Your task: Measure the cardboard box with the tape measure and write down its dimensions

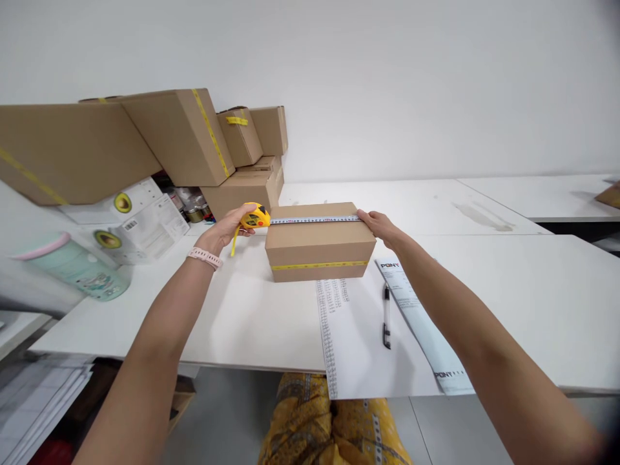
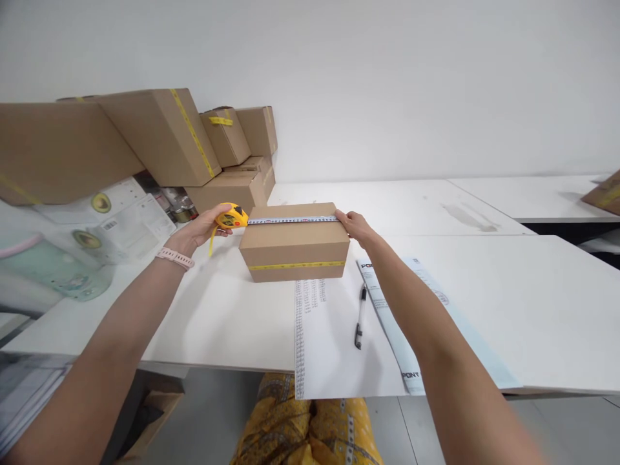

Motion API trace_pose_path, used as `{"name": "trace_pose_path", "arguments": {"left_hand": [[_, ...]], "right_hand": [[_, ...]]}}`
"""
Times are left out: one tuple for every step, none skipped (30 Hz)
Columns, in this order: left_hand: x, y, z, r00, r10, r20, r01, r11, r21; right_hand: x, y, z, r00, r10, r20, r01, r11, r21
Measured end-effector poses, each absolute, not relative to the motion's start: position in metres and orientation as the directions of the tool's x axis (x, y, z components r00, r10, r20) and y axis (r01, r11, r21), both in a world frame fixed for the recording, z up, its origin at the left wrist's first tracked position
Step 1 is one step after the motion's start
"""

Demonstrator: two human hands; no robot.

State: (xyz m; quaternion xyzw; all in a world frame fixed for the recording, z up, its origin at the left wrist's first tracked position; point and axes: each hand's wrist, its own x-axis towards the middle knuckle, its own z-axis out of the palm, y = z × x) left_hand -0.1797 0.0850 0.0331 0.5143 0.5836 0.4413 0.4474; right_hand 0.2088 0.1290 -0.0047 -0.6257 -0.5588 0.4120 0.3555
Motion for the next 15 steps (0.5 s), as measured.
{"name": "trace_pose_path", "arguments": {"left_hand": [[-0.182,0.085,0.034,-0.055,0.996,-0.073,0.216,0.083,0.973],[-0.184,0.084,0.035,-0.044,0.996,-0.08,0.229,0.088,0.969],[-0.187,0.084,0.035,-0.04,0.995,-0.09,0.245,0.097,0.965],[-0.19,0.084,0.036,-0.046,0.994,-0.099,0.263,0.108,0.959],[-0.192,0.083,0.037,-0.059,0.992,-0.108,0.281,0.12,0.952],[-0.195,0.082,0.037,-0.071,0.99,-0.118,0.296,0.134,0.946],[-0.197,0.082,0.037,-0.08,0.989,-0.129,0.305,0.147,0.941],[-0.199,0.08,0.037,-0.083,0.987,-0.135,0.305,0.154,0.94],[-0.201,0.079,0.036,-0.082,0.987,-0.137,0.297,0.155,0.942],[-0.201,0.078,0.036,-0.077,0.988,-0.135,0.285,0.152,0.946],[-0.201,0.077,0.035,-0.069,0.989,-0.132,0.275,0.146,0.95],[-0.2,0.076,0.035,-0.058,0.99,-0.127,0.269,0.138,0.953],[-0.199,0.075,0.035,-0.047,0.991,-0.123,0.268,0.131,0.954],[-0.198,0.075,0.035,-0.037,0.992,-0.122,0.27,0.127,0.955],[-0.196,0.074,0.035,-0.028,0.992,-0.121,0.272,0.124,0.954]], "right_hand": [[0.208,0.129,-0.004,0.033,0.992,-0.121,0.41,-0.124,-0.904],[0.207,0.129,-0.004,0.029,0.992,-0.12,0.415,-0.121,-0.902],[0.207,0.13,-0.004,0.023,0.993,-0.117,0.423,-0.115,-0.899],[0.206,0.132,-0.004,0.02,0.993,-0.112,0.432,-0.11,-0.895],[0.206,0.133,-0.005,0.022,0.994,-0.108,0.441,-0.107,-0.891],[0.206,0.134,-0.005,0.028,0.994,-0.105,0.448,-0.107,-0.888],[0.206,0.134,-0.005,0.035,0.994,-0.102,0.452,-0.107,-0.885],[0.206,0.134,-0.005,0.038,0.994,-0.1,0.455,-0.106,-0.884],[0.206,0.134,-0.005,0.039,0.994,-0.098,0.455,-0.105,-0.884],[0.206,0.133,-0.004,0.04,0.994,-0.098,0.455,-0.105,-0.884],[0.206,0.133,-0.004,0.04,0.994,-0.098,0.456,-0.105,-0.884],[0.206,0.132,-0.003,0.04,0.994,-0.098,0.457,-0.106,-0.883],[0.205,0.131,-0.003,0.041,0.994,-0.099,0.456,-0.107,-0.883],[0.205,0.13,-0.002,0.042,0.994,-0.099,0.454,-0.107,-0.884],[0.205,0.129,-0.002,0.039,0.994,-0.099,0.451,-0.106,-0.886]]}}
